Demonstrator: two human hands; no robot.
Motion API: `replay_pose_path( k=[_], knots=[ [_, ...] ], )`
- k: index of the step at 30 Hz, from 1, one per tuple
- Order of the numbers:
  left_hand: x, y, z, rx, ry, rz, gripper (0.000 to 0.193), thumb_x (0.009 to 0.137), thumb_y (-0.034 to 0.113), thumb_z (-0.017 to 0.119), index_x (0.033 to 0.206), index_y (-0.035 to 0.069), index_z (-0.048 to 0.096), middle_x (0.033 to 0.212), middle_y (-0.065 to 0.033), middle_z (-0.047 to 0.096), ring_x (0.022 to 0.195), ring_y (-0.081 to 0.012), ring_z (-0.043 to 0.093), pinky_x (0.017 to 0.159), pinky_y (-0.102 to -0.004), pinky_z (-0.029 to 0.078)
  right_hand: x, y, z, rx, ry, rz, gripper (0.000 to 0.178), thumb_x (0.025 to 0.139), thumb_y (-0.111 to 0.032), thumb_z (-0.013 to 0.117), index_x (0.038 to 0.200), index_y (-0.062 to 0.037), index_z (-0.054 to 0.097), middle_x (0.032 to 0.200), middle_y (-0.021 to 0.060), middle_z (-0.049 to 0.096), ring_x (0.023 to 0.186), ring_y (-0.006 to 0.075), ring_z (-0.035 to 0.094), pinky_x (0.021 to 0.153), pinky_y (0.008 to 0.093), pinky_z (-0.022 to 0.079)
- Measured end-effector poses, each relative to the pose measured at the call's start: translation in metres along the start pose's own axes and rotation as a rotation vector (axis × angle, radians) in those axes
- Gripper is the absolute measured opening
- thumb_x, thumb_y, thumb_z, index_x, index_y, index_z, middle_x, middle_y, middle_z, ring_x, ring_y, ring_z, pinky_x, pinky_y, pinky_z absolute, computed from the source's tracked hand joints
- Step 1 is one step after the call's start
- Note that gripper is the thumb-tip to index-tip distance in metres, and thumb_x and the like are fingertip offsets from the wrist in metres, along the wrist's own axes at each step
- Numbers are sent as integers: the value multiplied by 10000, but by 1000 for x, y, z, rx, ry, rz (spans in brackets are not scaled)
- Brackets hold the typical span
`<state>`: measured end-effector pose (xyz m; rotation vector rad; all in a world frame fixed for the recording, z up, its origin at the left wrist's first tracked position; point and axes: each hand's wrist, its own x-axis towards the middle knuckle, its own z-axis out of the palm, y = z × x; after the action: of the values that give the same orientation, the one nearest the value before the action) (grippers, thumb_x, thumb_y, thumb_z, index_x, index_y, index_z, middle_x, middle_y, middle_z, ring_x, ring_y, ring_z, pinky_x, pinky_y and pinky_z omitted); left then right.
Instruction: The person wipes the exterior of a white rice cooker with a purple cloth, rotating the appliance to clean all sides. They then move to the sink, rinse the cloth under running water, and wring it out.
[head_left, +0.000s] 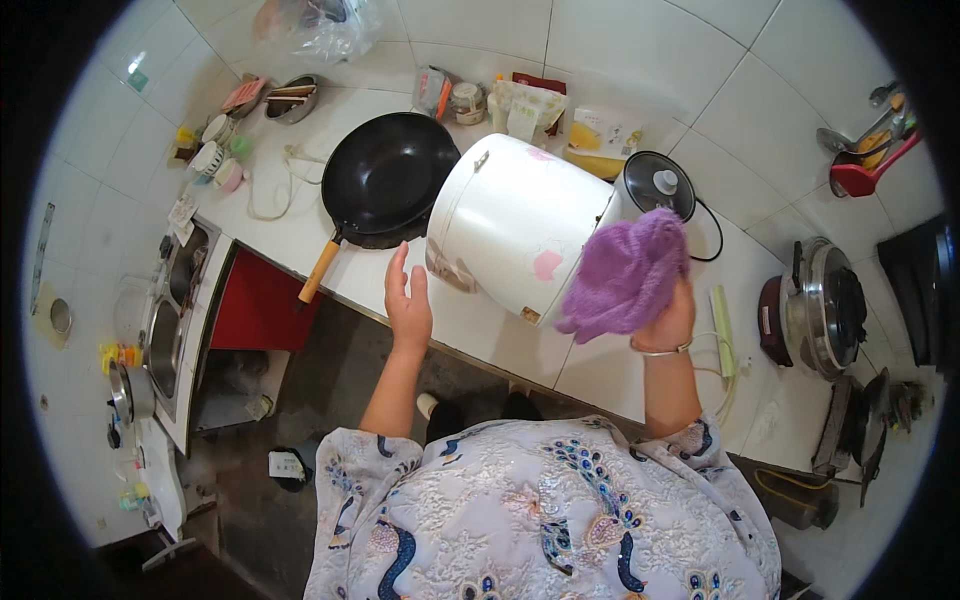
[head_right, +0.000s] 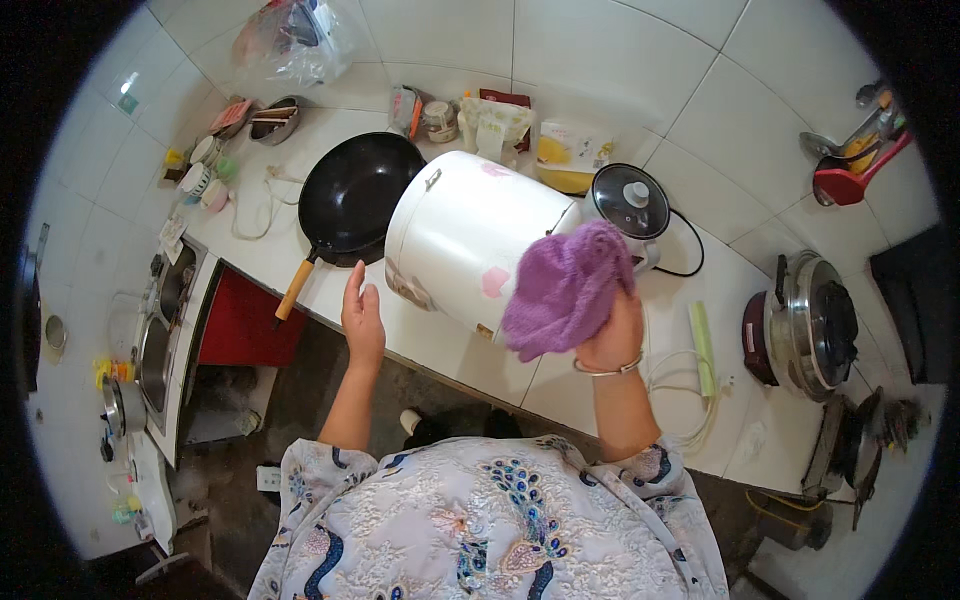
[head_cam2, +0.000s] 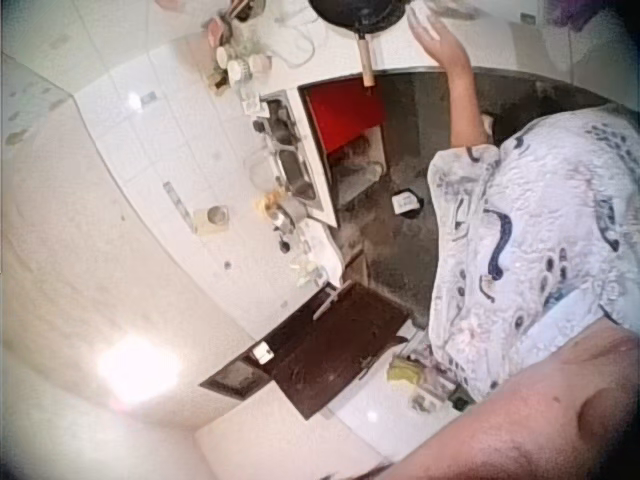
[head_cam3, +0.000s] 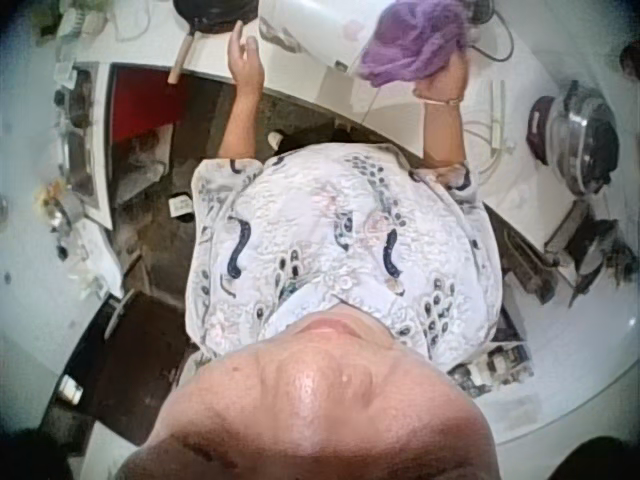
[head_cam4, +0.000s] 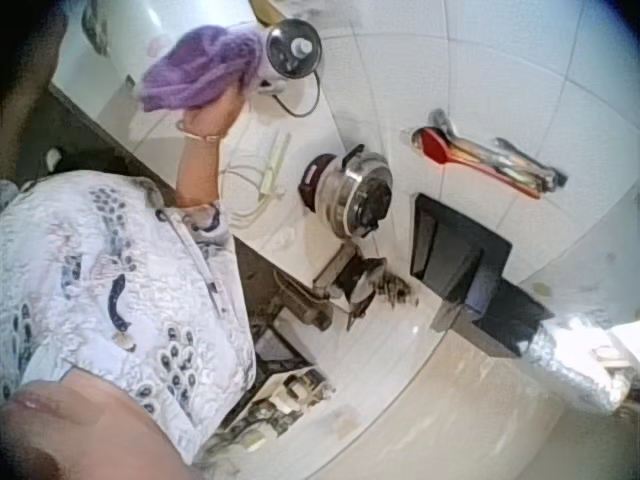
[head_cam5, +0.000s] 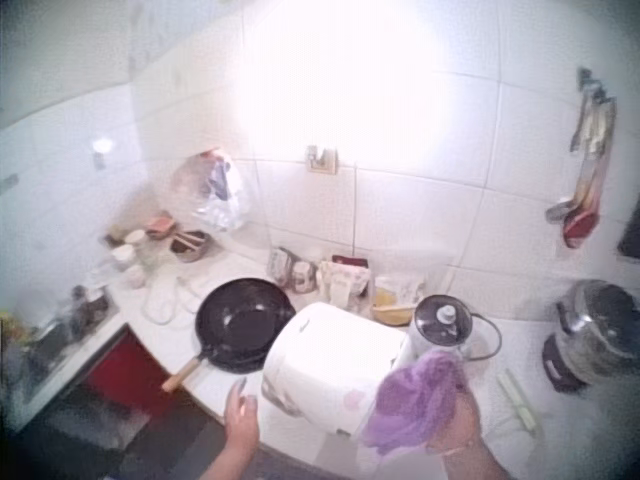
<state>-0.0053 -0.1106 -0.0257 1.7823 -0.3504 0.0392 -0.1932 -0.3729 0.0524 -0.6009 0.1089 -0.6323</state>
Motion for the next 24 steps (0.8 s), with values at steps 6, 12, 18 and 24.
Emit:
replay_pose_path(
  k=[6,12,18,24],
  knots=[
    [-32,-14,-15,-114,-185,-157,469,963,158,547,1394,3,441,1392,-151,489,1249,-236,489,999,-347,419,-44,84,23,201,75,369,434,1002,-279,337,1299,-17,516,1281,139,582,1179,287,551,1058,441,406],
    [-54,-23,-27,-295,-442,-289,526,957,149,569,1450,74,402,1407,-142,483,1232,-231,513,974,-345,441,-74,148,40,-59,350,370,400,997,-268,372,1233,-19,577,1195,100,634,1090,230,608,979,382,467],
    [-47,-33,-48,-346,-491,-347,532,958,169,561,1456,79,395,1412,-150,479,1236,-243,509,970,-350,438,-81,156,46,-110,379,322,408,1001,-251,342,1272,-19,542,1223,118,621,1138,261,592,1008,412,458],
    [-33,-48,-56,-374,-423,-636,583,985,361,489,1486,110,327,1454,-161,408,1277,-288,460,976,-410,429,-114,140,34,-214,329,96,397,1018,-284,392,1232,8,553,1198,108,614,1069,215,610,984,360,468]
  ],
)
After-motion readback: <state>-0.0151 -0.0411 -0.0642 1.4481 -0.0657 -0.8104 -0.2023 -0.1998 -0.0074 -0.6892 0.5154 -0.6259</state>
